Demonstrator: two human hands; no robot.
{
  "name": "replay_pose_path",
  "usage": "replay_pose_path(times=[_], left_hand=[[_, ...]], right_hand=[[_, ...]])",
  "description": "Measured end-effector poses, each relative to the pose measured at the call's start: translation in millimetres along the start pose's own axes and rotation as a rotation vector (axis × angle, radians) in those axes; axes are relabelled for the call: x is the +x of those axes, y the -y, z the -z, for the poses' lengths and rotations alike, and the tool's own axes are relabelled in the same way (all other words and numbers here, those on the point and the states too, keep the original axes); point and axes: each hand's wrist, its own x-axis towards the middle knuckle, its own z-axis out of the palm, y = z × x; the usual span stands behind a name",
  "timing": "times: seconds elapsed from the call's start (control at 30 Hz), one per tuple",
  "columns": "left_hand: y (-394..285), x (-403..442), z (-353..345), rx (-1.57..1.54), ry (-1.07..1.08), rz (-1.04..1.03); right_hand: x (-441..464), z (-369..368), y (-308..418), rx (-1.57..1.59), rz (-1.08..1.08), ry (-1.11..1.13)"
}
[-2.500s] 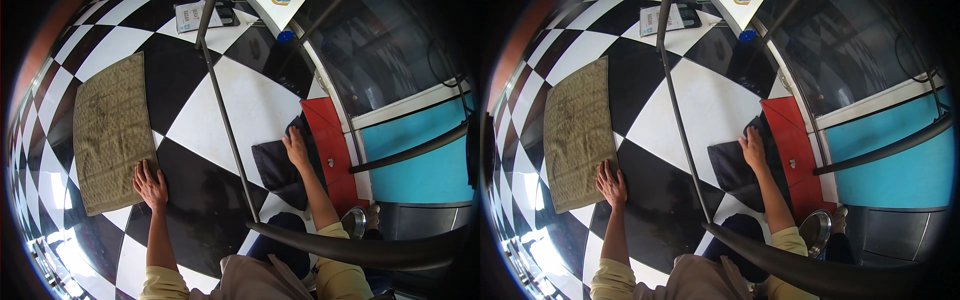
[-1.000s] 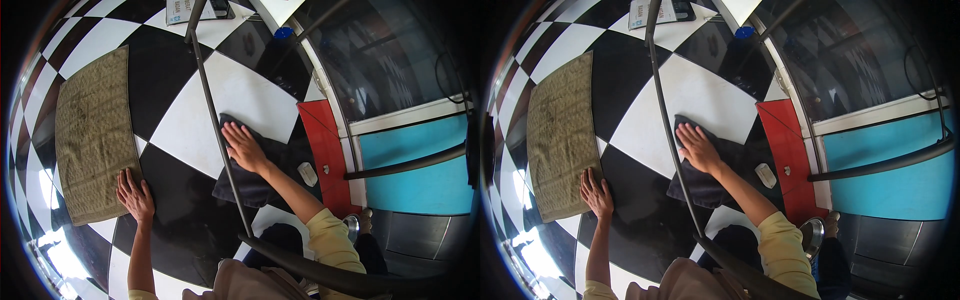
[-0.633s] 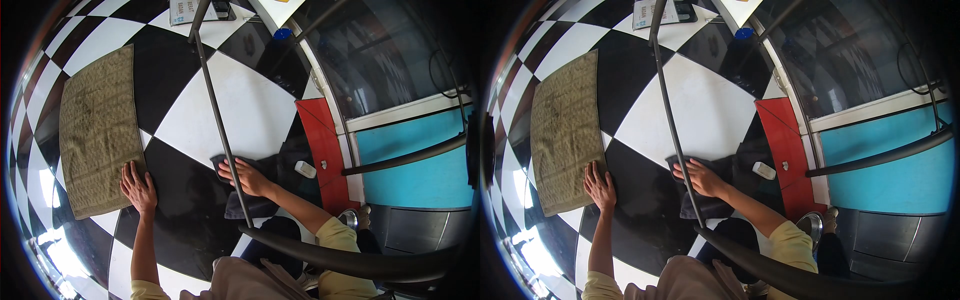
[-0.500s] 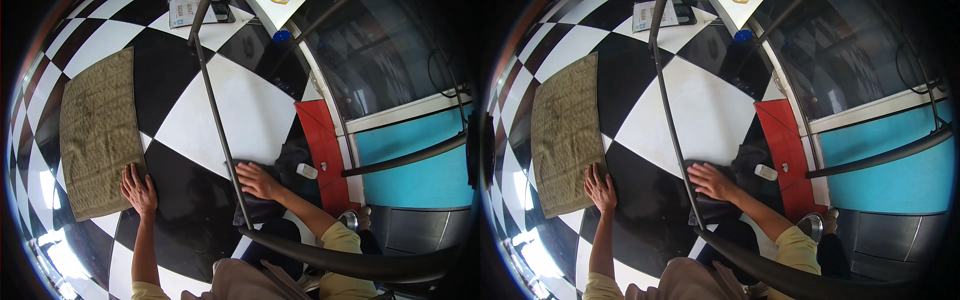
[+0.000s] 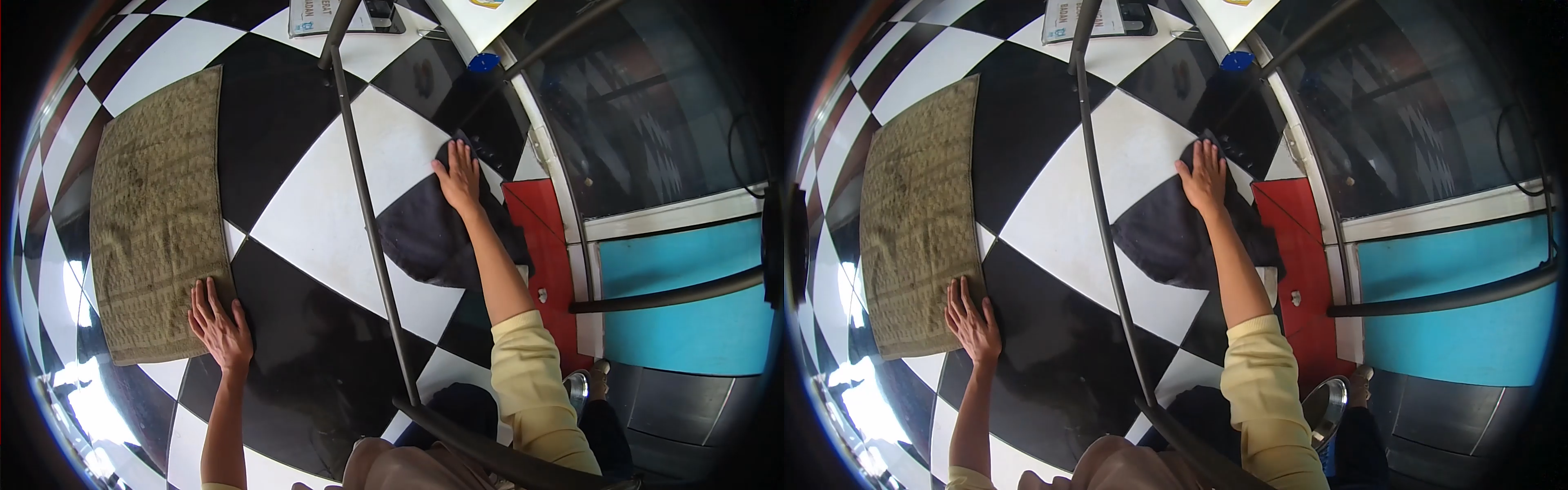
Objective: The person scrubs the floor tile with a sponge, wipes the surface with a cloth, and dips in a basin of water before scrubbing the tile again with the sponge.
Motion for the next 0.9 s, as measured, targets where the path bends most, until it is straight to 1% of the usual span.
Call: replay_pose_path(times=[0.07, 0.13, 0.2, 0.33, 0.4, 0.47, 0.53, 0.63, 0.73, 0.77, 0.9], left_hand=[[-1.1, 0.9, 0.8, 0.009, -0.001, 0.001], [-2.0, 0.1, 0.7, 0.014, 0.005, -0.001], [-1.9, 0.4, 0.7, 0.018, 0.006, 0.001], [-0.4, -0.1, 0.3, 0.015, 0.002, 0.0], [-0.8, 0.3, 1.0, 0.006, 0.004, 0.001], [-0.3, 0.1, 0.5, -0.008, -0.002, -0.001], [0.5, -0.2, -0.2, -0.016, -0.008, 0.001], [2.5, -1.1, -2.2, -0.024, -0.02, -0.003], [2.7, -1.1, -2.6, -0.038, -0.026, 0.004], [2.7, -1.0, -2.8, -0.036, -0.026, 0.005], [2.0, -1.9, -1.5, -0.045, -0.027, 0.019]], right_hand=[[10.5, -3.0, 23.6, -0.001, 0.133, -0.012], [7.1, -1.9, 61.2, 0.012, 0.309, 0.065], [-13.4, -3.9, 94.0, 0.157, 0.431, 0.05], [-53.2, 0.5, 116.2, 0.17, 0.577, 0.059], [-76.3, 11.1, 126.4, 0.189, 0.61, 0.137], [-100.1, 21.0, 133.3, 0.29, 0.637, 0.182], [-122.9, 27.4, 137.7, 0.297, 0.682, 0.219], [-156.7, 38.4, 136.1, 0.34, 0.765, 0.248], [-184.0, 51.8, 129.6, 0.342, 0.823, 0.353], [-192.1, 55.3, 124.5, 0.421, 0.805, 0.41], [-220.1, 64.7, 101.7, 0.484, 0.807, 0.519]])
